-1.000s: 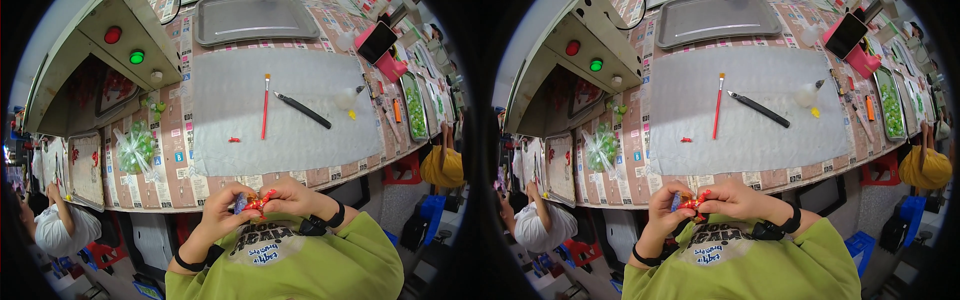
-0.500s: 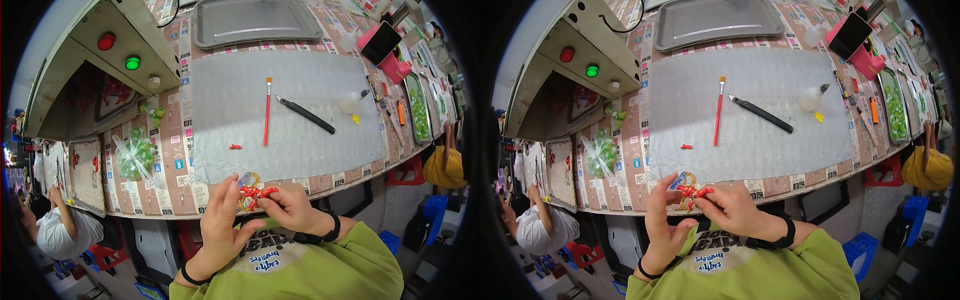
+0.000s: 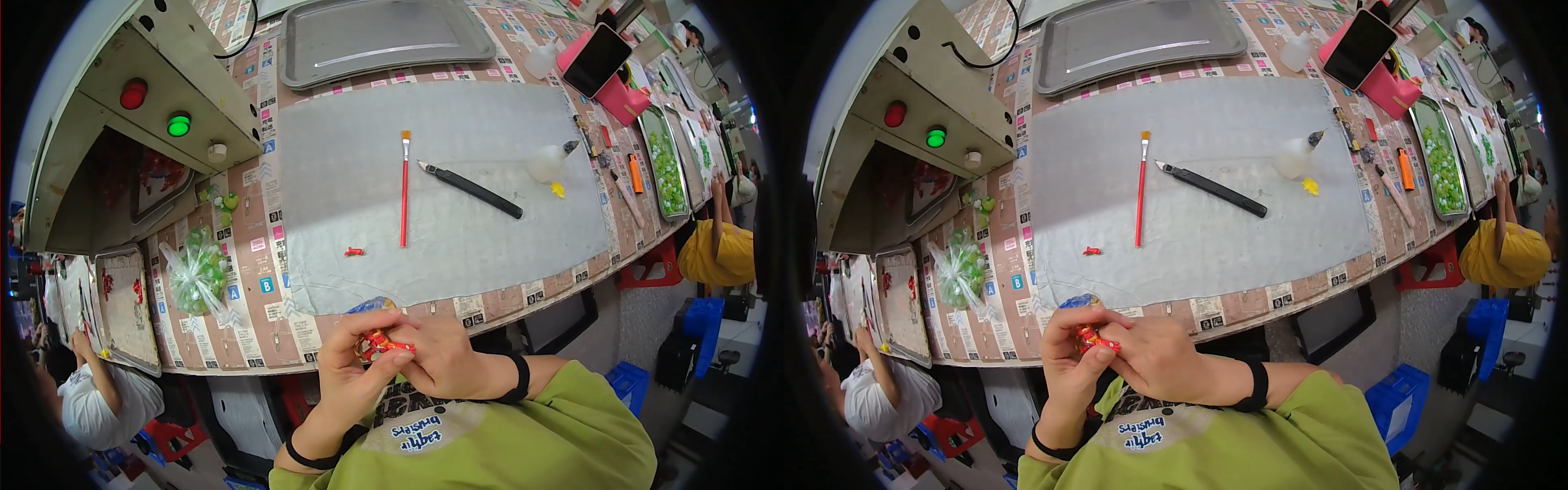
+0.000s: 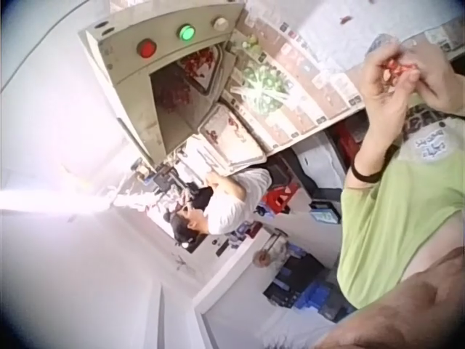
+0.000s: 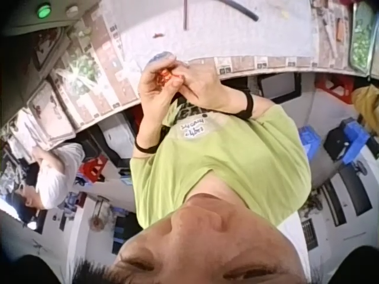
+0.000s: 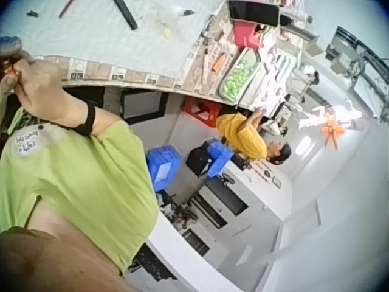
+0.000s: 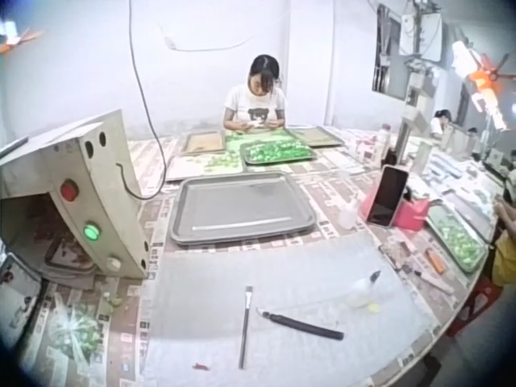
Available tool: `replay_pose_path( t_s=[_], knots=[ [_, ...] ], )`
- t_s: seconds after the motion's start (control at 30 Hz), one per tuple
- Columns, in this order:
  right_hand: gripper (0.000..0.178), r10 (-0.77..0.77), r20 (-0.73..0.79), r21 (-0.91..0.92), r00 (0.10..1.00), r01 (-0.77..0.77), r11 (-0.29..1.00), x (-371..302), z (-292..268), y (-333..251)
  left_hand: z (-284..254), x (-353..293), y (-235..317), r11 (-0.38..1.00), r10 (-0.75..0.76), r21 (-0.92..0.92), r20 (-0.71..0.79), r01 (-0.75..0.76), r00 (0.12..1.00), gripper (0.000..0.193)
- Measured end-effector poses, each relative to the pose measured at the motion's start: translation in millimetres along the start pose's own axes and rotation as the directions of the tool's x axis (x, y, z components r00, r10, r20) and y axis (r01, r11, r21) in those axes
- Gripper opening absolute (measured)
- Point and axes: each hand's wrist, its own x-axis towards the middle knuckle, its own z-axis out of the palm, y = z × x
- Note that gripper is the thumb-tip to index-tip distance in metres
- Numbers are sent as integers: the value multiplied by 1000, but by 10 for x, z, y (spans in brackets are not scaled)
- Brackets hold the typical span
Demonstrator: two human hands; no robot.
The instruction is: Assemble small red and yellow plastic components for a toy or figurine at a manufacturing workbench.
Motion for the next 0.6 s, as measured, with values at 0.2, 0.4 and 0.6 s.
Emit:
replay_pose_path(
  t_s=[0.2,0.4,0.6],
  knots=[
    [23,25,92,13,995,-26,1000,90,-163,32,-98,40,-40,986,97,131,65,-105,993,38],
    [17,241,28,-299,970,-222,928,509,-854,304,-209,7,33,999,-45,23,10,45,999,27],
    [29,140,-36,-726,989,-123,677,731,-965,1075,-139,-28,88,986,-110,-112,103,121,989,27]
  ],
)
